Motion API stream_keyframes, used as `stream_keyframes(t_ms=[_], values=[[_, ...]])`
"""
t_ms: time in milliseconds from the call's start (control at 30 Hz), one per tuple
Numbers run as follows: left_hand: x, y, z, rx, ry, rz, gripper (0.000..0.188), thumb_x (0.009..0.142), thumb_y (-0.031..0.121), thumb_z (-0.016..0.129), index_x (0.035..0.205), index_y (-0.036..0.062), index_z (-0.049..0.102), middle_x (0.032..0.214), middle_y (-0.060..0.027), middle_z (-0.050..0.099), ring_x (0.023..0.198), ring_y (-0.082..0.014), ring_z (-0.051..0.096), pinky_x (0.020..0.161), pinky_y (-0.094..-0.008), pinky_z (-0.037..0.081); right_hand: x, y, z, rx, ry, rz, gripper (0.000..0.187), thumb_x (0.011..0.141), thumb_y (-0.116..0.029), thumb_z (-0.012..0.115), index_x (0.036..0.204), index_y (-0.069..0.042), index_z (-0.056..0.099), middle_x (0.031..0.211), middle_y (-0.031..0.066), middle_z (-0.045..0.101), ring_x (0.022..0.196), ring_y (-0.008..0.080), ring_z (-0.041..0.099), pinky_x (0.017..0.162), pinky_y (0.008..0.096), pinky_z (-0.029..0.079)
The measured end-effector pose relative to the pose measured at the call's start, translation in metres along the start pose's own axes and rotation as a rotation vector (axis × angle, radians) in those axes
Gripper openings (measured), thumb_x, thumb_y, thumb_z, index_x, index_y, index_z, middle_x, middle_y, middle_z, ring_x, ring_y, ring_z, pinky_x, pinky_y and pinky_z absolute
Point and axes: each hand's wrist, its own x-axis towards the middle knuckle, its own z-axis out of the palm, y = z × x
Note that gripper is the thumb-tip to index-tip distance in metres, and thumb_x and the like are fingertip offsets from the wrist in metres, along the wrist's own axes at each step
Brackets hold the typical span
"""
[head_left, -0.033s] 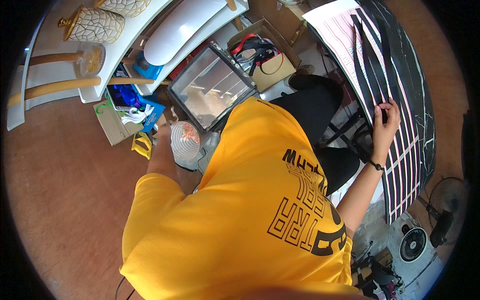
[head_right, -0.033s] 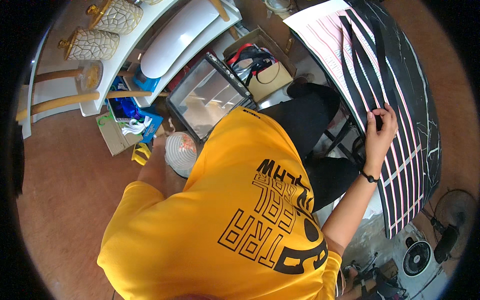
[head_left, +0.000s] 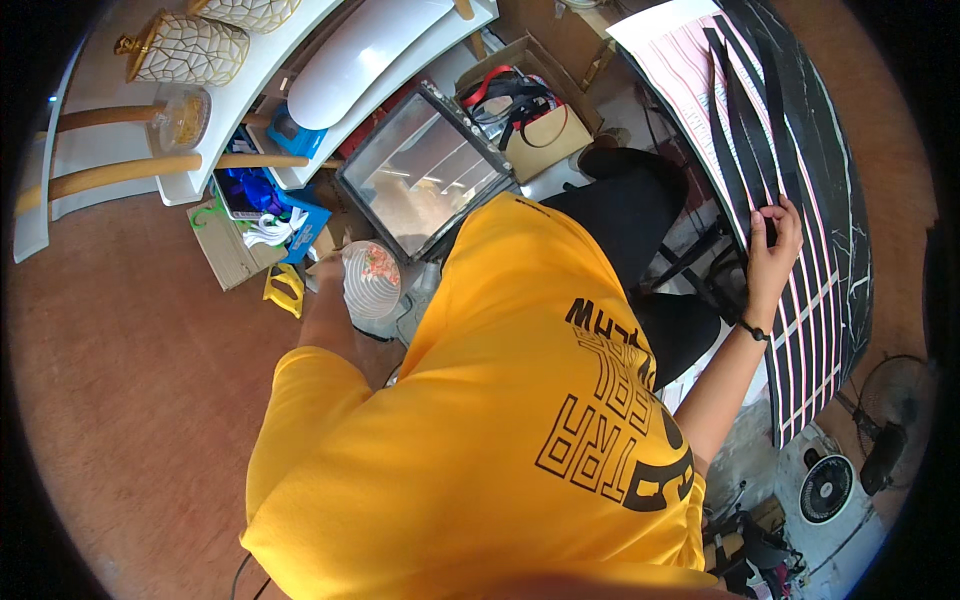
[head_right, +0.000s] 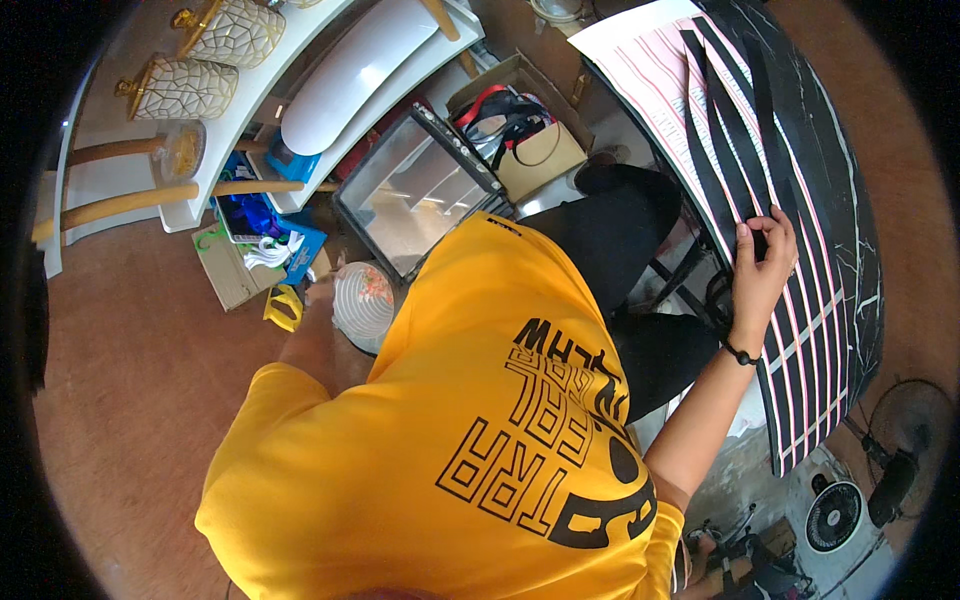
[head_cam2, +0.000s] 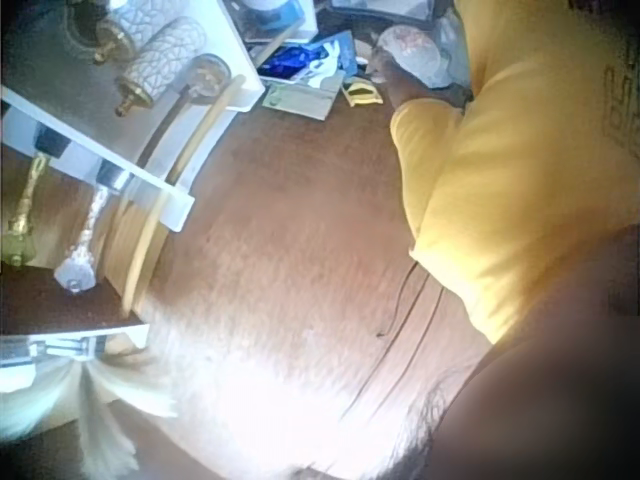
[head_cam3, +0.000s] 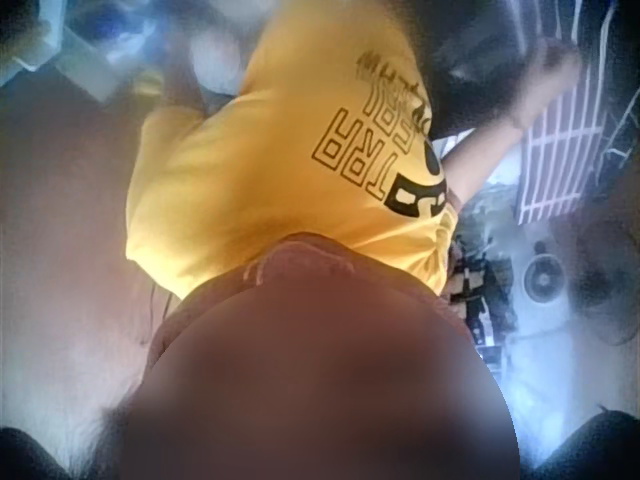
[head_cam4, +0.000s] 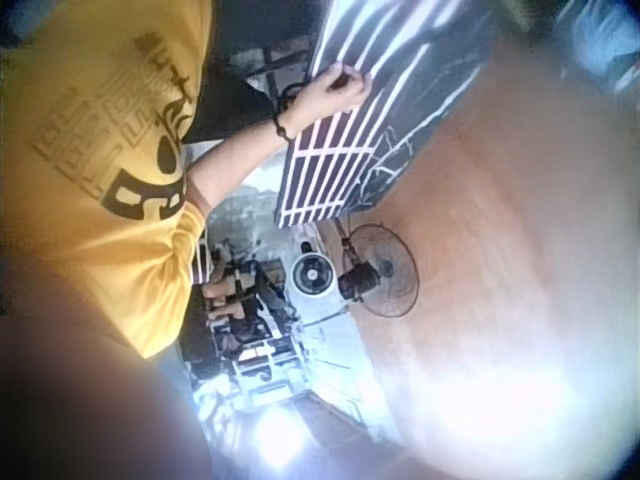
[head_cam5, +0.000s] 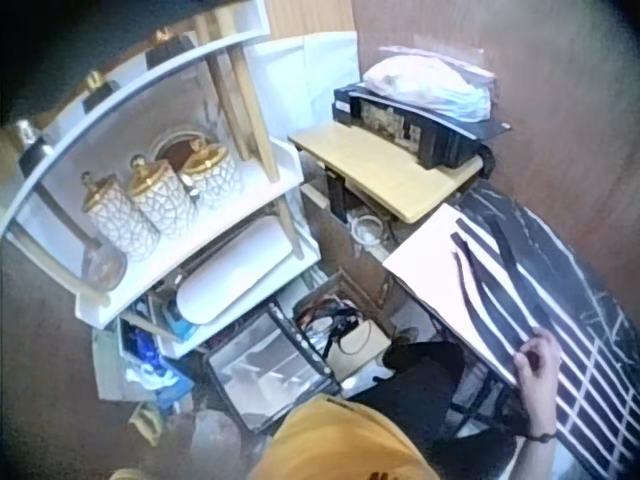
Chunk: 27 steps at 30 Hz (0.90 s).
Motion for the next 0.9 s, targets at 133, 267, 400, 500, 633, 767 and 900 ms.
stream_keyframes(t_ms=[133,267,400,500,633,767,900], values=[[-0.033,-0.026,0.022,-0.099,-0.011,-0.268,0.043,0.08,0.036,0.066,0.105,0.0013,0.072,0.11,-0.0225,0.069,0.108,-0.035,0.065,0.094,-0.0422,0.05,0.003,0.002,0.005,0.004,-0.006,0.027,0.016,0.088,-0.019,0.07,0.097,-0.005,0.066,0.131,0.016,0.057,0.12,0.0329,0.051,0.103,0.0428,0.036],[-0.051,-0.013,-0.002,-0.057,-0.103,-0.289,0.048,0.072,0.034,0.076,0.105,-0.0006,0.071,0.109,-0.0206,0.07,0.107,-0.033,0.067,0.091,-0.0401,0.052,0.003,0.002,0.005,0.01,-0.007,0.036,0.016,0.089,-0.019,0.07,0.097,-0.006,0.066,0.131,0.0149,0.058,0.121,0.0324,0.051,0.103,0.0424,0.037],[-0.059,-0.004,-0.016,-0.085,-0.099,-0.359,0.053,0.068,0.037,0.083,0.106,0.0014,0.071,0.111,-0.0183,0.07,0.106,-0.0306,0.067,0.09,-0.0391,0.053,0.003,0.004,0.005,-0.041,0.023,-0.03,0.018,0.091,-0.018,0.069,0.096,-0.001,0.065,0.128,0.0175,0.06,0.11,0.0286,0.059,0.091,0.0365,0.046],[-0.064,-0.001,-0.017,-0.101,-0.055,-0.403,0.055,0.068,0.039,0.085,0.107,0.0013,0.071,0.114,-0.0178,0.069,0.107,-0.0293,0.067,0.09,-0.0386,0.053,0.002,0.006,0.006,0.022,-0.004,0.047,0.017,0.089,-0.02,0.07,0.097,-0.006,0.066,0.13,0.0139,0.059,0.12,0.031,0.052,0.103,0.0418,0.038],[-0.065,0.001,-0.017,-0.147,-0.097,-0.434,0.051,0.074,0.034,0.081,0.11,-0.0003,0.07,0.118,-0.0185,0.068,0.111,-0.0294,0.065,0.092,-0.0385,0.052,0.002,0.006,0.006,0.012,0.007,0.032,0.017,0.089,-0.019,0.07,0.096,-0.005,0.066,0.13,0.014,0.059,0.119,0.031,0.053,0.102,0.0415,0.038],[-0.057,-0.006,-0.006,-0.19,-0.074,-0.491,0.039,0.083,0.026,0.069,0.112,-0.0002,0.069,0.119,-0.0191,0.067,0.114,-0.0313,0.063,0.094,-0.0398,0.051,0.003,0.005,0.005,0.032,0.021,0.003,0.016,0.088,-0.018,0.071,0.095,-0.005,0.066,0.128,0.0154,0.06,0.118,0.0321,0.054,0.102,0.0412,0.038],[-0.043,-0.001,0.001,-0.18,-0.043,-0.466,0.038,0.084,0.023,0.06,0.113,-0.0009,0.069,0.12,-0.021,0.066,0.114,-0.034,0.063,0.095,-0.0424,0.05,0.004,0.002,0.004,0.088,0.027,-0.025,0.015,0.086,-0.016,0.071,0.093,-0.004,0.065,0.124,0.0177,0.06,0.117,0.0335,0.055,0.102,0.0416,0.038]])
